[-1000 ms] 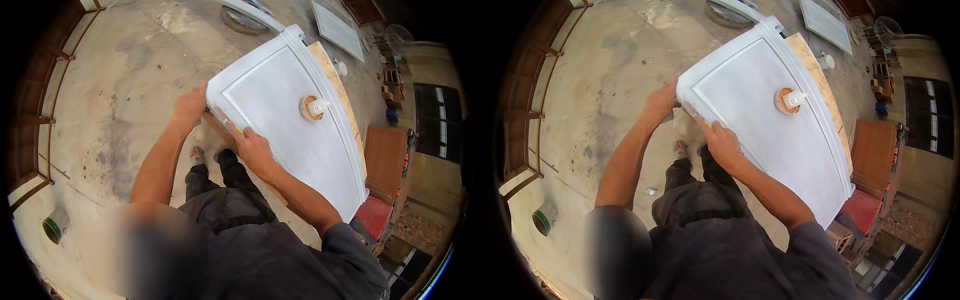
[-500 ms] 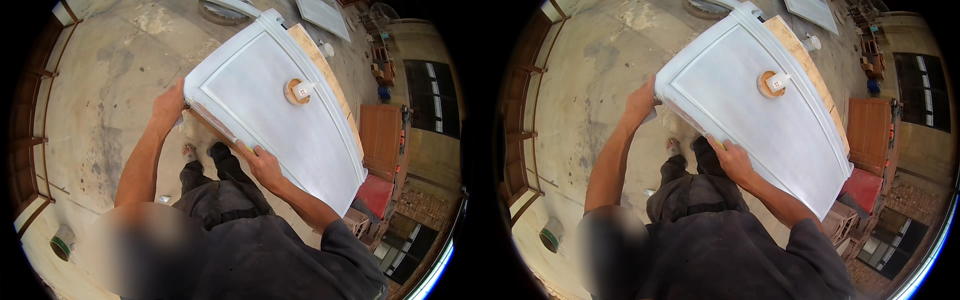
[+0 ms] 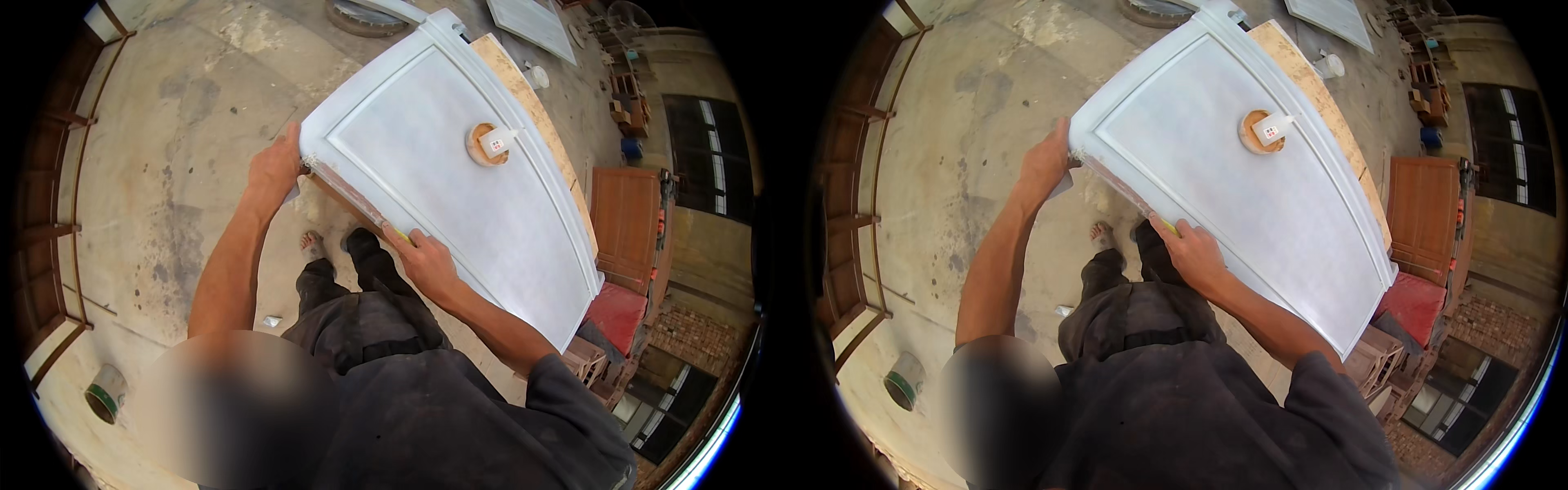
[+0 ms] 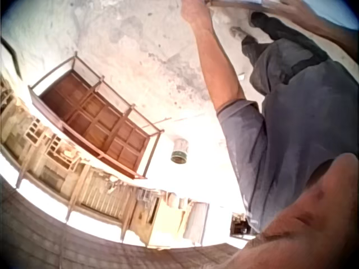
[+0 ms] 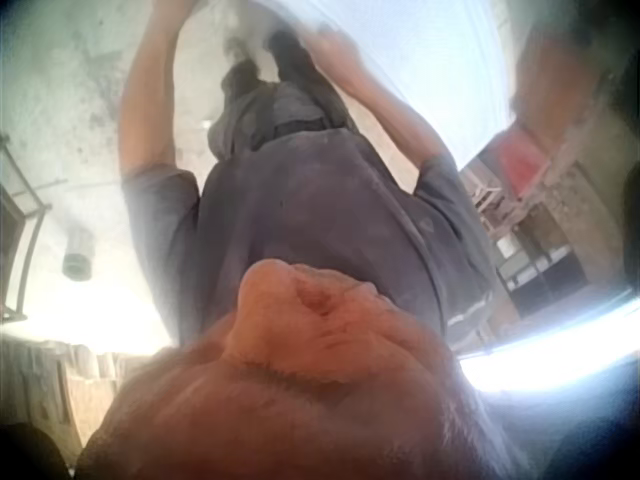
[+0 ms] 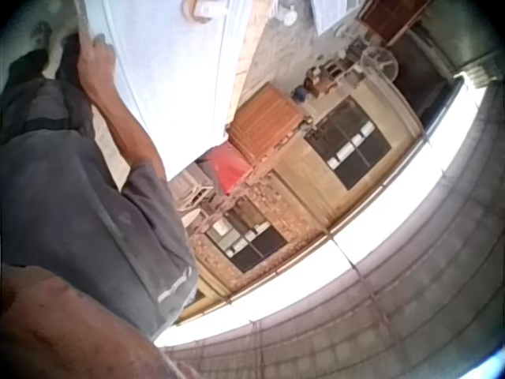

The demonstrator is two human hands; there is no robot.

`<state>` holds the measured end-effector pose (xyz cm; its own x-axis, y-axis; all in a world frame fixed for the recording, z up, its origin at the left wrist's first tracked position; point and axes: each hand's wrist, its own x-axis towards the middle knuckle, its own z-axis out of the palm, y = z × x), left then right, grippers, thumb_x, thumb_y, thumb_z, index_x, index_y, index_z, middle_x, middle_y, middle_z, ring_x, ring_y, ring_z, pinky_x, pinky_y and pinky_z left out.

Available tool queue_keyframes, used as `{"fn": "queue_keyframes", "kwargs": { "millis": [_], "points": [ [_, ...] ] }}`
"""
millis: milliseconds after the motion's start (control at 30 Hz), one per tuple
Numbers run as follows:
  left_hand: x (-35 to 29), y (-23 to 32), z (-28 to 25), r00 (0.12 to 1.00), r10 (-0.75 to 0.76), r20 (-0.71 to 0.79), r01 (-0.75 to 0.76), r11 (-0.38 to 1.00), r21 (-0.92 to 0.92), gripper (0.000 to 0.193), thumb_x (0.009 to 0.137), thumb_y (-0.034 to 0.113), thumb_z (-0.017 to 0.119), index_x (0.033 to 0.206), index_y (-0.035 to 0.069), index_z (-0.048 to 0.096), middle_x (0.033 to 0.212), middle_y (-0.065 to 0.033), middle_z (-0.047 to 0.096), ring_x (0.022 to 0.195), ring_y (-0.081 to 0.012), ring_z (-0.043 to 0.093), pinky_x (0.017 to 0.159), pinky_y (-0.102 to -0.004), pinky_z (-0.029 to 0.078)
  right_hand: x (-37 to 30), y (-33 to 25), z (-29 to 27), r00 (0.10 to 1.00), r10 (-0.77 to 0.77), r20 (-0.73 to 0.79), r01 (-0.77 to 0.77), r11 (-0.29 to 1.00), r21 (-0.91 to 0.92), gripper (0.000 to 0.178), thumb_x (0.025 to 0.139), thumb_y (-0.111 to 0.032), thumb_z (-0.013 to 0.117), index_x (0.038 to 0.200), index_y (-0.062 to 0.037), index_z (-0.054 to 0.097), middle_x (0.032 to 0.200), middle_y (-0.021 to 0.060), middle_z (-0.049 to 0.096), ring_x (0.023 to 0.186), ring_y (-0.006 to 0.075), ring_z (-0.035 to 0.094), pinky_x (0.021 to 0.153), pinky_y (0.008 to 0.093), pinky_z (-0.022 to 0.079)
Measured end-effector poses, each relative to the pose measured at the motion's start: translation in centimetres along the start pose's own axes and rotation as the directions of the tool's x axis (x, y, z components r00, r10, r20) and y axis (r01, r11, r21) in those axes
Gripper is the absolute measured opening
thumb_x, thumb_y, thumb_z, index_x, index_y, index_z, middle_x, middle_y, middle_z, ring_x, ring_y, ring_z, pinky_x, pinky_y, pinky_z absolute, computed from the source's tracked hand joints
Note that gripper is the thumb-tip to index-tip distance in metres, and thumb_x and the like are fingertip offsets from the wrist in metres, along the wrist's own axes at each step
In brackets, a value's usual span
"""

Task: The person applies a white adhesive from a bottle onto the edges of a white door panel and a long white strip. They use a yellow utility knife to spread the glue along the seams and a blue cloth to wipe the surfaces.

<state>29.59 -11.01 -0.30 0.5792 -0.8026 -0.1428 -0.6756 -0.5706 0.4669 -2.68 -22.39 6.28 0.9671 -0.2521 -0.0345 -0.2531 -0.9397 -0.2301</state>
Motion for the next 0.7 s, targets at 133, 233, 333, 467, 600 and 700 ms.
{"fn": "queue_keyframes", "kwargs": {
  "millis": [133,233,333,467,600,700],
  "points": [
    [0.2,-0.2,0.7,1.0,-0.016,-0.006,0.016,1.0,0.016,0.049,0.087,0.02,0.077,0.118,0.009,0.04,0.1,-0.0208,0.071,0.089,-0.0419,0.072,0.072,-0.05,0.058,-0.2,-0.3,-0.2,1.0,0.009,0.002,-0.009,1.0,-0.004,0.061,0.086,-0.004,0.065,0.145,-0.018,0.059,0.083,0.0103,0.054,0.059,0.0297,0.058,0.058,0.0416,0.051],
    [0.0,0.3,0.0,1.0,-0.005,0.007,0.005,1.0,0.013,0.05,0.087,0.02,0.077,0.118,0.009,0.04,0.101,-0.0207,0.071,0.09,-0.0416,0.072,0.072,-0.0496,0.058,2.9,-1.1,0.3,1.0,-0.005,-0.031,0.005,1.0,0.001,0.062,0.085,-0.003,0.065,0.145,-0.0176,0.059,0.083,0.0104,0.055,0.06,0.0299,0.058,0.059,0.0421,0.051],
    [-0.1,0.3,-0.3,1.0,-0.005,0.016,0.005,1.0,0.012,0.052,0.086,0.02,0.078,0.118,0.009,0.04,0.102,-0.0208,0.071,0.09,-0.0417,0.072,0.073,-0.0501,0.058,2.8,-1.2,0.2,1.0,0.004,-0.016,-0.004,1.0,0.002,0.061,0.085,-0.003,0.065,0.144,-0.0167,0.059,0.084,0.0105,0.056,0.062,0.0302,0.059,0.06,0.0423,0.051],
    [0.0,0.2,0.1,0.999,-0.043,0.02,0.043,0.999,-0.004,0.056,0.084,0.021,0.081,0.12,0.008,0.04,0.103,-0.0213,0.071,0.092,-0.0422,0.072,0.074,-0.0506,0.058,0.6,-0.8,-0.1,1.0,0.025,0.015,-0.025,1.0,-0.006,0.06,0.085,-0.003,0.064,0.143,-0.016,0.06,0.086,0.0107,0.058,0.063,0.0306,0.06,0.061,0.0417,0.052],
    [0.3,-0.1,0.6,1.0,-0.014,-0.003,0.014,1.0,0.017,0.058,0.083,0.022,0.082,0.121,0.008,0.04,0.104,-0.0218,0.071,0.093,-0.0423,0.072,0.075,-0.0505,0.057,4.3,-1.8,0.7,0.999,0.005,-0.052,-0.004,1.0,0.024,0.061,0.085,-0.003,0.065,0.144,-0.0177,0.06,0.087,0.0104,0.058,0.063,0.0309,0.06,0.061,0.0422,0.052],
    [0.1,0.1,0.2,1.0,-0.006,-0.009,0.006,1.0,0.0,0.057,0.084,0.023,0.081,0.121,0.008,0.04,0.105,-0.0221,0.071,0.093,-0.0417,0.072,0.075,-0.0502,0.058,3.5,-1.4,0.8,0.998,-0.004,-0.066,0.004,1.0,0.002,0.057,0.086,-0.005,0.071,0.141,-0.0196,0.064,0.08,0.0092,0.056,0.06,0.0291,0.06,0.056,0.0414,0.05]
  ]
}}
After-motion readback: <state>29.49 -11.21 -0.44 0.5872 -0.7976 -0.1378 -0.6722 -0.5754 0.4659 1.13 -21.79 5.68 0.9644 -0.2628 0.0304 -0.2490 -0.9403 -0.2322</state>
